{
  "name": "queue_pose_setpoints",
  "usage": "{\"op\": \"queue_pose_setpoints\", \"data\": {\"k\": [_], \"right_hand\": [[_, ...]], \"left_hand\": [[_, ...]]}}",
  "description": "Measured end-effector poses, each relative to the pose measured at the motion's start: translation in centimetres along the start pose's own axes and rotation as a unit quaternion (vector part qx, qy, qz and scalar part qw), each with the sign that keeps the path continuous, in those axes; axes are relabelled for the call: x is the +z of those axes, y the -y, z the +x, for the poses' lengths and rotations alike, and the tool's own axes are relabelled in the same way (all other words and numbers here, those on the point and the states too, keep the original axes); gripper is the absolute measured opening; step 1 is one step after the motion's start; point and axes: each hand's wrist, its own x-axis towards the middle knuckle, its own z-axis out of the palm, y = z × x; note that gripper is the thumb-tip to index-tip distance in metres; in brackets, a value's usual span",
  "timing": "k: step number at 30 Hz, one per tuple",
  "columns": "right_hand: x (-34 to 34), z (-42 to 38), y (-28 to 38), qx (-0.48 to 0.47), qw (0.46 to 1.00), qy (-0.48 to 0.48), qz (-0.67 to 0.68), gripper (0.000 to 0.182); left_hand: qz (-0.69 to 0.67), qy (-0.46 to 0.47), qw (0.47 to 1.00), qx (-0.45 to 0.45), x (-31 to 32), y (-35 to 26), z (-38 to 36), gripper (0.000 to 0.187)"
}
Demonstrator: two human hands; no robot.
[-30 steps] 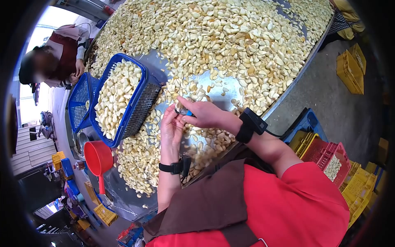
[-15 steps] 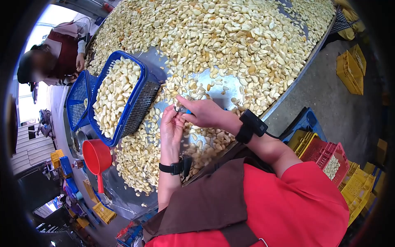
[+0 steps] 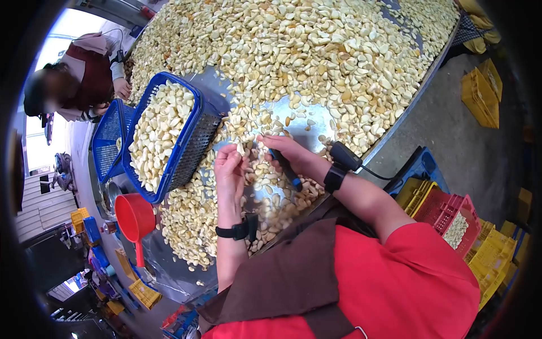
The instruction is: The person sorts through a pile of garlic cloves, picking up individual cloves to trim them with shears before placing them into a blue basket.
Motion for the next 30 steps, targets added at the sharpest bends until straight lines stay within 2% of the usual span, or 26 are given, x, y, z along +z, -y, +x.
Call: {"op": "queue_pose_setpoints", "data": {"k": [1,2,3,4,7,9,10,11,12,14,15,16,17,18,19,20,22,23,25,26,28,30], "right_hand": [[-0.3,-0.1,0.3,0.010,0.998,-0.007,-0.068,0.033],[-0.6,-0.2,0.3,0.021,0.990,-0.015,-0.135,0.032],[-0.9,-0.2,0.4,0.044,0.983,-0.011,-0.177,0.049],[-1.3,-0.1,0.2,0.044,0.983,-0.009,-0.178,0.049],[-0.9,-0.3,0.0,-0.015,0.978,-0.014,-0.208,0.054],[0.1,-1.3,0.8,-0.100,0.939,0.006,-0.330,0.057],[-0.5,-0.9,0.6,-0.101,0.939,0.006,-0.330,0.057],[-1.5,-0.1,0.2,-0.145,0.908,0.051,-0.389,0.059],[-2.1,0.3,0.0,-0.189,0.870,0.095,-0.445,0.061],[-1.7,-0.4,0.2,-0.179,0.863,0.089,-0.464,0.060],[-1.4,-0.8,0.1,-0.165,0.854,0.088,-0.485,0.059],[-1.2,-0.8,-0.2,-0.164,0.854,0.091,-0.485,0.059],[-1.0,-0.8,-0.5,-0.137,0.824,0.086,-0.543,0.058],[-0.9,-1.0,-1.0,-0.110,0.791,0.078,-0.597,0.057],[-1.3,-1.0,-1.8,-0.105,0.766,0.075,-0.630,0.057],[-1.0,-1.6,-2.3,-0.113,0.742,0.059,-0.658,0.054],[1.1,-2.9,-1.0,0.021,0.692,0.067,-0.718,0.053],[0.9,-3.3,-1.1,-0.005,0.686,0.063,-0.725,0.050],[0.0,-3.1,0.2,-0.024,0.689,0.023,-0.724,0.050],[-0.5,-2.7,1.3,-0.045,0.690,-0.015,-0.723,0.049],[-1.7,-2.3,4.1,-0.105,0.700,-0.109,-0.698,0.047],[-3.1,-1.3,6.4,-0.129,0.711,-0.198,-0.662,0.041]], "left_hand": [[0.175,-0.018,0.982,0.071,-0.4,-0.5,0.0,0.014],[0.312,-0.038,0.938,0.148,-1.0,-1.0,0.6,0.012],[0.423,-0.040,0.864,0.271,-0.5,-2.5,0.7,0.012],[0.520,-0.041,0.761,0.386,0.4,-4.6,0.8,0.012],[0.510,-0.139,0.734,0.427,0.7,-8.9,1.7,0.012],[0.511,-0.191,0.723,0.424,-0.1,-11.2,2.7,0.013],[0.507,-0.205,0.725,0.418,-0.2,-12.0,3.2,0.014],[0.581,-0.271,0.549,0.537,0.1,-12.3,3.8,0.017],[0.580,-0.268,0.549,0.539,0.7,-12.1,3.8,0.017],[0.597,-0.222,0.545,0.545,2.5,-10.6,3.3,0.020],[0.605,-0.062,0.613,0.504,1.5,-8.8,4.0,0.020],[0.637,-0.025,0.673,0.375,1.2,-6.1,4.2,0.019],[0.695,-0.064,0.635,0.331,0.6,-3.2,5.2,0.016],[0.733,-0.067,0.617,0.278,-0.3,-1.4,5.9,0.016],[0.750,-0.063,0.605,0.260,-2.1,0.8,7.1,0.016],[0.749,-0.065,0.625,0.209,-2.6,1.8,7.4,0.012],[0.745,-0.057,0.611,0.261,-3.0,2.9,7.4,0.005],[0.744,-0.055,0.612,0.263,-3.4,3.1,7.7,0.005],[0.698,-0.045,0.666,0.260,-4.3,3.2,7.7,0.004],[0.699,-0.044,0.665,0.260,-4.7,3.2,7.8,0.004],[0.542,-0.118,0.825,0.110,-4.9,2.9,7.4,0.005],[0.538,-0.126,0.829,0.084,-4.8,3.0,6.6,0.007]]}}
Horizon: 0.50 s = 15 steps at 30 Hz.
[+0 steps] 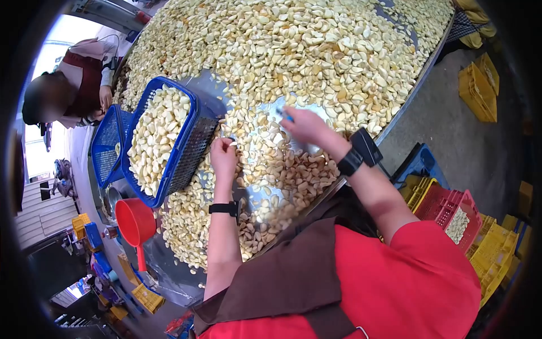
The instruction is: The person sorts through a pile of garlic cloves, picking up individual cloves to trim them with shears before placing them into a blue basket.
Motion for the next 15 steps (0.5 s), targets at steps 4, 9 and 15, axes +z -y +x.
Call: {"op": "queue_pose_setpoints", "data": {"k": [4,9,15], "right_hand": [[0.5,3.3,-1.9,0.034,0.988,-0.096,-0.116,0.034],[2.8,2.0,-2.3,-0.067,0.991,-0.013,-0.113,0.037],[-0.8,3.2,-2.1,0.047,0.984,-0.159,-0.060,0.046]], "left_hand": [[0.165,-0.035,0.968,0.185,0.9,0.1,-0.5,0.013],[0.101,-0.023,0.990,0.094,0.8,1.3,0.6,0.016],[-0.571,0.116,0.804,-0.115,-2.3,-0.6,-2.4,0.020]]}}
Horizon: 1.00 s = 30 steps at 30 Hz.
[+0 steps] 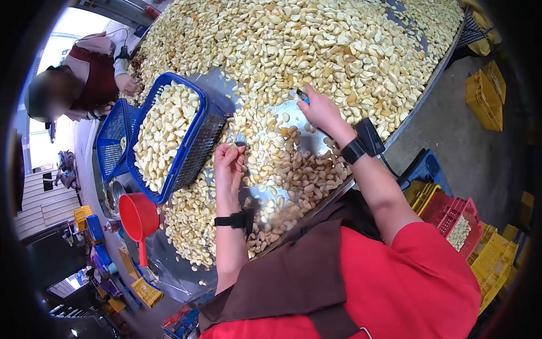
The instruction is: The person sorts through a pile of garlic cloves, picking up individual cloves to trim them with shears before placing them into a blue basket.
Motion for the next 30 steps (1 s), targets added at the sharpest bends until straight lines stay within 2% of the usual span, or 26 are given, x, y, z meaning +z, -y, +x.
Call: {"op": "queue_pose_setpoints", "data": {"k": [1,3,4,5,7,11,12,14,16,17,18,19,20,21,22,23,24,25,27,29,30], "right_hand": [[0.4,0.1,-0.1,0.000,1.000,-0.002,0.000,0.046],[1.6,0.1,-0.2,-0.057,0.984,0.132,-0.105,0.045],[2.1,-0.9,0.1,-0.106,0.980,0.143,-0.084,0.041],[2.6,-2.0,0.3,-0.106,0.980,0.145,-0.085,0.041],[3.0,-3.6,1.5,-0.128,0.981,0.145,0.033,0.039],[2.1,-5.3,3.8,-0.108,0.975,0.190,0.046,0.046],[2.3,-5.7,3.7,-0.136,0.974,0.172,0.062,0.044],[2.1,-5.6,3.3,-0.132,0.977,0.152,0.066,0.044],[1.8,-5.3,2.3,-0.141,0.984,0.088,0.070,0.044],[1.4,-4.9,1.4,-0.137,0.985,0.086,0.066,0.044],[0.8,-4.5,0.7,-0.099,0.990,0.076,0.072,0.044],[0.3,-4.3,0.2,-0.062,0.993,0.065,0.078,0.045],[-0.2,-4.2,-0.2,-0.045,0.995,0.051,0.076,0.047],[-0.7,-3.9,-0.2,-0.048,0.995,0.046,0.076,0.047],[-1.2,-3.7,-0.1,-0.040,0.994,0.053,0.087,0.047],[-1.3,-3.9,-0.2,-0.029,0.993,0.065,0.095,0.048],[-0.7,-3.7,-0.7,-0.058,0.993,0.048,0.086,0.050],[-0.6,-3.8,-0.7,-0.056,0.994,0.049,0.085,0.050],[-0.6,-3.4,-0.2,-0.073,0.996,0.043,0.041,0.049],[-1.1,-2.9,0.2,-0.046,0.998,0.041,0.029,0.048],[-1.3,-2.6,0.2,-0.016,0.999,0.041,0.018,0.047]], "left_hand": [[0.000,0.002,1.000,0.001,0.3,-0.1,-0.5,0.020],[-0.167,0.058,0.983,-0.037,0.8,-0.2,-0.9,0.025],[-0.182,0.082,0.979,-0.032,0.6,-0.1,-1.0,0.031],[-0.183,0.080,0.979,-0.032,0.3,0.1,-1.2,0.031],[-0.167,0.059,0.984,-0.026,1.5,-0.5,-2.0,0.034],[-0.179,0.064,0.982,-0.021,2.4,-0.7,-2.8,0.035],[-0.181,0.062,0.981,-0.023,2.7,-0.7,-2.9,0.034],[-0.182,0.062,0.981,-0.027,3.0,-1.1,-3.0,0.033],[-0.247,0.105,0.963,-0.022,3.2,-3.0,-2.7,0.031],[-0.284,0.120,0.951,0.031,3.4,-4.6,-2.5,0.029],[-0.334,0.081,0.937,0.065,4.9,-7.1,-2.9,0.030],[-0.400,0.149,0.902,0.059,4.2,-8.7,-2.5,0.033],[-0.401,0.152,0.901,0.058,4.5,-8.1,-2.5,0.033],[-0.232,0.086,0.967,0.063,5.5,-7.0,-2.4,0.031],[-0.050,0.020,0.996,0.068,6.6,-5.7,-2.3,0.029],[0.132,-0.054,0.988,0.067,7.2,-4.1,-2.3,0.027],[0.336,-0.025,0.926,0.169,7.1,-1.4,-1.4,0.025],[0.519,0.005,0.813,0.263,6.8,1.4,-0.4,0.023],[0.674,0.068,0.653,0.338,7.5,4.5,0.6,0.023],[0.767,0.067,0.599,0.220,8.0,6.2,0.8,0.019],[0.765,0.049,0.604,0.217,8.2,6.5,0.8,0.017]]}}
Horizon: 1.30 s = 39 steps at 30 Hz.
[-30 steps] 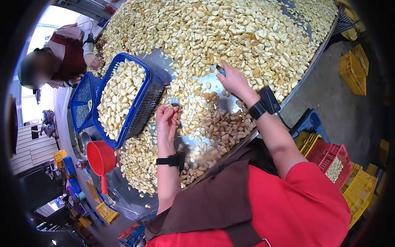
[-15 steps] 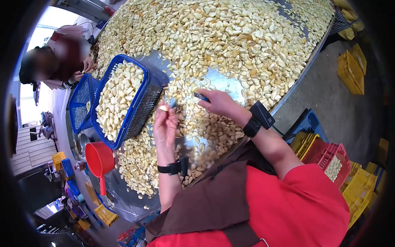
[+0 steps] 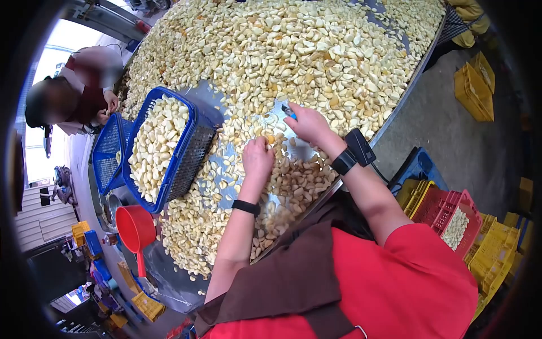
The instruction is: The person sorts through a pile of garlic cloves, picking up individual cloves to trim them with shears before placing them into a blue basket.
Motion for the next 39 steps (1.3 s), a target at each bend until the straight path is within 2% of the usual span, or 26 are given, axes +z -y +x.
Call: {"op": "queue_pose_setpoints", "data": {"k": [1,3,4,6,7,8,9,10,11,12,13,14,15,17,18,19,21,22,27,29,31,33,35,37,38,39], "right_hand": [[0.1,0.5,-0.4,0.000,1.000,-0.002,0.000,0.047],[0.6,1.8,-1.5,-0.036,0.996,-0.065,-0.055,0.046],[0.5,2.3,-1.1,-0.018,0.996,-0.051,-0.068,0.047],[1.4,2.7,-0.4,-0.006,0.996,-0.044,-0.080,0.046],[2.3,3.2,-0.5,-0.015,0.996,-0.032,-0.077,0.046],[3.3,3.4,-0.3,-0.032,0.997,-0.029,-0.070,0.046],[3.9,3.3,0.2,-0.050,0.994,-0.002,-0.092,0.047],[4.5,3.3,0.5,-0.064,0.991,0.023,-0.117,0.049],[5.0,3.6,0.8,-0.069,0.990,0.024,-0.117,0.049],[4.9,3.4,1.6,-0.101,0.984,0.111,-0.097,0.050],[4.8,3.0,1.8,-0.129,0.968,0.199,-0.079,0.051],[5.7,2.7,1.0,-0.175,0.973,0.150,-0.017,0.049],[5.7,2.4,0.7,-0.169,0.973,0.155,-0.022,0.049],[5.9,1.8,0.5,-0.183,0.977,0.053,0.095,0.047],[3.8,0.7,2.3,-0.096,0.984,0.104,0.104,0.046],[3.6,0.4,1.7,-0.090,0.986,0.103,0.098,0.046],[3.3,-0.3,1.0,-0.107,0.983,0.079,0.130,0.045],[2.7,-0.9,0.9,-0.056,0.980,0.118,0.152,0.043],[1.1,-2.7,-0.2,-0.049,0.975,0.088,0.197,0.043],[0.8,-3.2,-0.6,-0.050,0.976,0.072,0.198,0.043],[0.9,-3.4,-1.0,-0.050,0.976,0.060,0.202,0.042],[0.8,-3.7,-1.1,-0.029,0.979,0.069,0.192,0.041],[0.8,-3.4,-1.7,-0.026,0.980,0.062,0.190,0.041],[0.9,-3.2,-2.3,-0.025,0.981,0.052,0.185,0.042],[1.0,-2.9,-2.4,-0.036,0.986,0.039,0.161,0.043],[1.2,-2.6,-2.3,-0.046,0.989,0.027,0.138,0.044]], "left_hand": [[0.000,-0.001,1.000,0.002,0.2,-0.2,0.1,0.017],[0.004,0.001,0.999,-0.033,0.3,-0.2,0.2,0.016],[-0.021,0.008,0.999,-0.031,0.8,0.4,0.4,0.016],[-0.129,-0.044,0.990,-0.016,1.0,1.4,-0.2,0.025],[-0.179,-0.046,0.981,-0.057,0.4,1.2,-0.6,0.026],[-0.335,-0.038,0.933,-0.128,0.0,1.1,-0.6,0.026],[-0.485,-0.027,0.853,-0.189,-0.9,1.1,-0.6,0.026],[-0.482,-0.035,0.855,-0.190,-1.8,1.5,-0.7,0.026],[-0.587,-0.041,0.782,-0.208,-2.7,1.9,-0.9,0.027],[-0.684,-0.044,0.693,-0.222,-3.5,2.0,-1.1,0.027],[-0.729,-0.054,0.648,-0.212,-4.5,2.3,-1.1,0.030],[-0.742,-0.067,0.630,-0.218,-5.5,2.6,-1.5,0.030],[-0.755,-0.078,0.611,-0.223,-6.9,2.5,-1.7,0.031],[-0.796,-0.087,0.559,-0.215,-8.3,2.7,-2.3,0.032],[-0.815,-0.083,0.536,-0.205,-8.3,3.0,-2.7,0.033],[-0.827,-0.075,0.520,-0.202,-8.5,3.2,-2.8,0.034],[-0.834,-0.069,0.510,-0.198,-8.8,3.1,-3.0,0.034],[-0.834,-0.069,0.508,-0.202,-8.9,2.9,-3.1,0.035],[-0.828,-0.047,0.526,-0.190,-8.7,2.2,-3.2,0.030],[-0.781,-0.063,0.600,-0.162,-8.3,2.3,-3.1,0.027],[-0.775,-0.059,0.611,-0.148,-9.2,2.1,-2.9,0.028],[-0.760,-0.105,0.630,-0.120,-11.0,2.6,-2.4,0.025],[-0.875,-0.166,0.448,-0.075,-14.2,4.4,-1.6,0.024],[-0.845,-0.228,0.476,-0.085,-15.1,4.2,-1.0,0.029],[-0.776,-0.233,0.568,-0.143,-14.1,3.6,-0.4,0.029],[-0.693,-0.198,0.683,-0.122,-12.1,3.5,0.1,0.024]]}}
